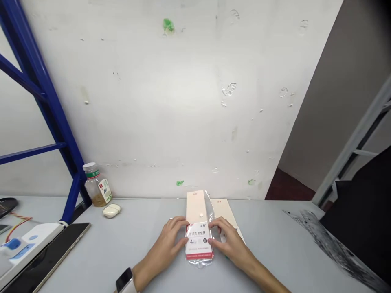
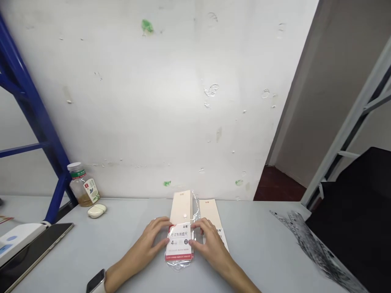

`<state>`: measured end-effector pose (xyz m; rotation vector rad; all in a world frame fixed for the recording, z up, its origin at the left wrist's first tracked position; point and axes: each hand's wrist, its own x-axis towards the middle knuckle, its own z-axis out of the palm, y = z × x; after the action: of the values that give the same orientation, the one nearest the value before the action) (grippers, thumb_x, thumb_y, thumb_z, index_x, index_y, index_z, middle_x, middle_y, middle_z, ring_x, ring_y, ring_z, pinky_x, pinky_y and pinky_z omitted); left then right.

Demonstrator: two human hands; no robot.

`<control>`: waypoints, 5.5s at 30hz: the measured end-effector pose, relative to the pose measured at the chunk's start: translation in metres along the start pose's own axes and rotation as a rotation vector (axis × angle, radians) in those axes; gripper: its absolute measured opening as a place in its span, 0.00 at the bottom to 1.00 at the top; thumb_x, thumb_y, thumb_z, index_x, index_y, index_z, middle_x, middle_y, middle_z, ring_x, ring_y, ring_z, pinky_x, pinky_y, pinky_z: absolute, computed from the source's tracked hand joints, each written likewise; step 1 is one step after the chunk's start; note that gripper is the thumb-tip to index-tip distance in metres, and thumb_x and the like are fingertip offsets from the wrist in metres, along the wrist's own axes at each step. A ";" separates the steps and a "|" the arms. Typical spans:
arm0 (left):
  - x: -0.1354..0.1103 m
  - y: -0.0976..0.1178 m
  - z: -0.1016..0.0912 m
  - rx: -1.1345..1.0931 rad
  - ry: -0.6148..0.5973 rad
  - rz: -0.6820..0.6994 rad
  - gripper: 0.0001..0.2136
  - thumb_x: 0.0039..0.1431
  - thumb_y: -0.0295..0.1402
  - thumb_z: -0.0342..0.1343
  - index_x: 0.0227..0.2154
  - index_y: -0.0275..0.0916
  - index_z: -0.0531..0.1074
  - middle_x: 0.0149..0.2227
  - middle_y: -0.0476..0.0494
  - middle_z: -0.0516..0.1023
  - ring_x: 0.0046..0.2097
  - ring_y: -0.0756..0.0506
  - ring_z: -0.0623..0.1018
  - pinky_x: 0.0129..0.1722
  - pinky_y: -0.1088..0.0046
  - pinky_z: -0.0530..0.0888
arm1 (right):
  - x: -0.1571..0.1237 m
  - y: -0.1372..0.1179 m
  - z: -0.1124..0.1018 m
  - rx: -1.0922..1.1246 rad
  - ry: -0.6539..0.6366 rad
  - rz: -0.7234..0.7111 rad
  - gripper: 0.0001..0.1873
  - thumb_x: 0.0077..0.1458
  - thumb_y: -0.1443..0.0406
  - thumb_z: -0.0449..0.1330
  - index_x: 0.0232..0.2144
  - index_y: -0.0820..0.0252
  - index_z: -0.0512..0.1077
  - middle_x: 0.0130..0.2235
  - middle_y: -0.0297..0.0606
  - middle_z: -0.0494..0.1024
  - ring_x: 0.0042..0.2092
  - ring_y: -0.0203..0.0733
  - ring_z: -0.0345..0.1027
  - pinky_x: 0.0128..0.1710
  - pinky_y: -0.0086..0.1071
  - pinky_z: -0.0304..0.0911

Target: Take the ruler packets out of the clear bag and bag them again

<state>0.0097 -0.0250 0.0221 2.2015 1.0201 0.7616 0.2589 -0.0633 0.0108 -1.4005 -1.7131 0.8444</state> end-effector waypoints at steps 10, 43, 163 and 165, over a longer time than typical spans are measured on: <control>0.007 0.008 0.003 -0.687 0.091 -0.154 0.11 0.55 0.38 0.62 0.39 0.42 0.69 0.43 0.46 0.73 0.37 0.46 0.75 0.40 0.68 0.72 | -0.004 -0.014 0.000 0.281 -0.042 0.035 0.15 0.58 0.52 0.56 0.33 0.56 0.73 0.32 0.34 0.73 0.35 0.41 0.62 0.38 0.33 0.57; 0.009 -0.042 -0.042 0.028 0.406 -0.392 0.12 0.50 0.38 0.50 0.34 0.41 0.74 0.33 0.46 0.75 0.28 0.45 0.73 0.33 0.67 0.72 | 0.016 0.054 -0.071 -0.057 0.175 0.302 0.20 0.51 0.49 0.55 0.18 0.54 0.56 0.20 0.28 0.64 0.24 0.37 0.57 0.25 0.30 0.49; 0.005 0.005 -0.007 -0.688 0.057 -0.194 0.09 0.52 0.38 0.62 0.32 0.42 0.68 0.28 0.51 0.73 0.32 0.47 0.73 0.33 0.72 0.67 | 0.001 -0.006 -0.007 0.245 0.020 0.088 0.17 0.54 0.50 0.57 0.27 0.56 0.74 0.29 0.33 0.74 0.32 0.39 0.60 0.33 0.32 0.56; 0.005 0.008 -0.010 -0.666 0.045 -0.181 0.10 0.52 0.39 0.63 0.33 0.41 0.71 0.34 0.49 0.74 0.32 0.48 0.72 0.34 0.71 0.69 | 0.001 -0.004 -0.008 0.261 0.020 0.085 0.17 0.54 0.50 0.58 0.27 0.57 0.73 0.30 0.33 0.73 0.32 0.39 0.61 0.34 0.32 0.57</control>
<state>0.0093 -0.0221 0.0355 1.5102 0.8162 0.9092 0.2639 -0.0626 0.0183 -1.3056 -1.4758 1.0564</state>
